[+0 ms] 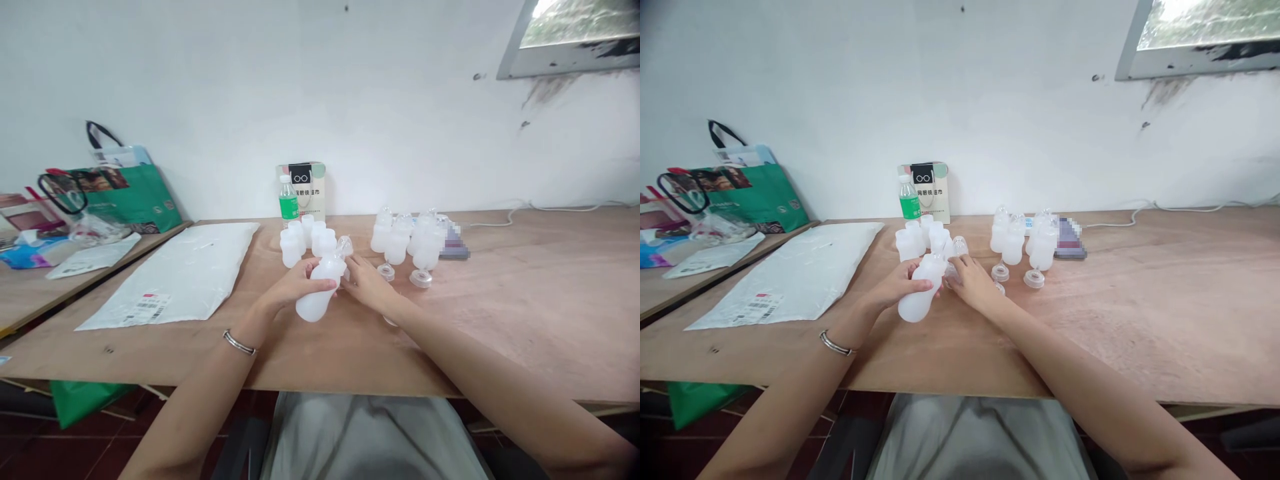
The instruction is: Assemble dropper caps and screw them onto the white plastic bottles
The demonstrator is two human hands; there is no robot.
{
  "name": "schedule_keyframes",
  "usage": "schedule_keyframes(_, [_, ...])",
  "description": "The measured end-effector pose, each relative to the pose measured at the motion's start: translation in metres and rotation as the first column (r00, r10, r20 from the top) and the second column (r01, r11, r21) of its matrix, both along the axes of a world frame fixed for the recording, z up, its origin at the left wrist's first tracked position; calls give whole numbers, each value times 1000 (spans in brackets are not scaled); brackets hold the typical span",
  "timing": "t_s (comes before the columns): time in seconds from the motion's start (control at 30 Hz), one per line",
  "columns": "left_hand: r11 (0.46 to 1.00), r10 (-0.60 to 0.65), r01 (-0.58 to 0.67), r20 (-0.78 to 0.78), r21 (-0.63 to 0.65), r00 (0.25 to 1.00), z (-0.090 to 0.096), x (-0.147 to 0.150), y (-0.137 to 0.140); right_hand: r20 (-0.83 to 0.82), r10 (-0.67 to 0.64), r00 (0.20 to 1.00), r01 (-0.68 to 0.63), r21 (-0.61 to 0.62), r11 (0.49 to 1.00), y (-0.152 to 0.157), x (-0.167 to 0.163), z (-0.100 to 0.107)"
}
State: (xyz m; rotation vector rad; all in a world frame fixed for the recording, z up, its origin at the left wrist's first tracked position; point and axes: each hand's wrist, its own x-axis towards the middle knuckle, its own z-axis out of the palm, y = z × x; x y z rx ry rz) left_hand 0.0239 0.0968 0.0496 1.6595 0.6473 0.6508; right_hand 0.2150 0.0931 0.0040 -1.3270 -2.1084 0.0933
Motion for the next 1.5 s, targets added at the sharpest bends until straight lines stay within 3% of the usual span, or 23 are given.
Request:
schedule_keyframes(0.17, [1000, 5, -5, -13, -9, 1000, -1, 0, 1, -147, -34, 989, 28, -43, 999, -1, 0, 6])
schedule_keyframes(0.23, [1000, 1, -2, -46, -12, 999, 1, 0, 0, -352, -53, 934, 48, -23, 999, -2, 1, 12])
schedule_keyframes(0.27, [1000, -5, 4, -61, -14, 998, 1, 0, -1, -506, -46, 861, 42, -18, 999, -3, 3, 15])
schedule_keyframes(0.33, [1000, -23, 21, -86, -23, 996, 2, 0, -2, -789, -5, 614, -31, -31, 999, -5, 6, 22])
schedule_keyframes(0.4, [999, -44, 41, -96, -33, 994, 1, 0, -2, -926, 16, 378, -140, -40, 989, -8, 8, 27])
schedule_keyframes(0.43, [998, -55, 52, -97, -36, 994, 1, 0, -2, -952, 19, 304, -178, -37, 983, -9, 10, 28])
schedule_keyframes(0.5, [997, -76, 72, -100, -38, 992, 0, 0, -1, -975, 23, 221, -182, -18, 983, -9, 13, 29])
schedule_keyframes(0.63, [997, -66, 60, -139, -42, 988, 1, 0, -3, -991, 30, 127, -104, 16, 994, -6, 16, 27])
schedule_keyframes(0.7, [997, -73, 67, -161, -39, 984, 2, 0, -4, -987, 48, 156, -135, 26, 991, -7, 15, 27])
schedule_keyframes(0.83, [996, -93, 88, -186, -36, 978, 1, 1, -3, -893, 137, 428, -230, 39, 972, -16, 6, 24])
schedule_keyframes(0.9, [996, -87, 90, -194, 6, 977, -1, 0, -2, -841, 184, 509, -248, 61, 967, -20, 2, 21])
schedule_keyframes(1.03, [992, -65, 81, -167, 96, 984, -5, 0, 0, -810, 247, 532, -272, 112, 956, -23, 1, 15])
schedule_keyframes(1.5, [931, -201, 233, -138, 282, 970, -15, -3, 4, -710, 354, 609, -286, 220, 933, -39, -4, 11])
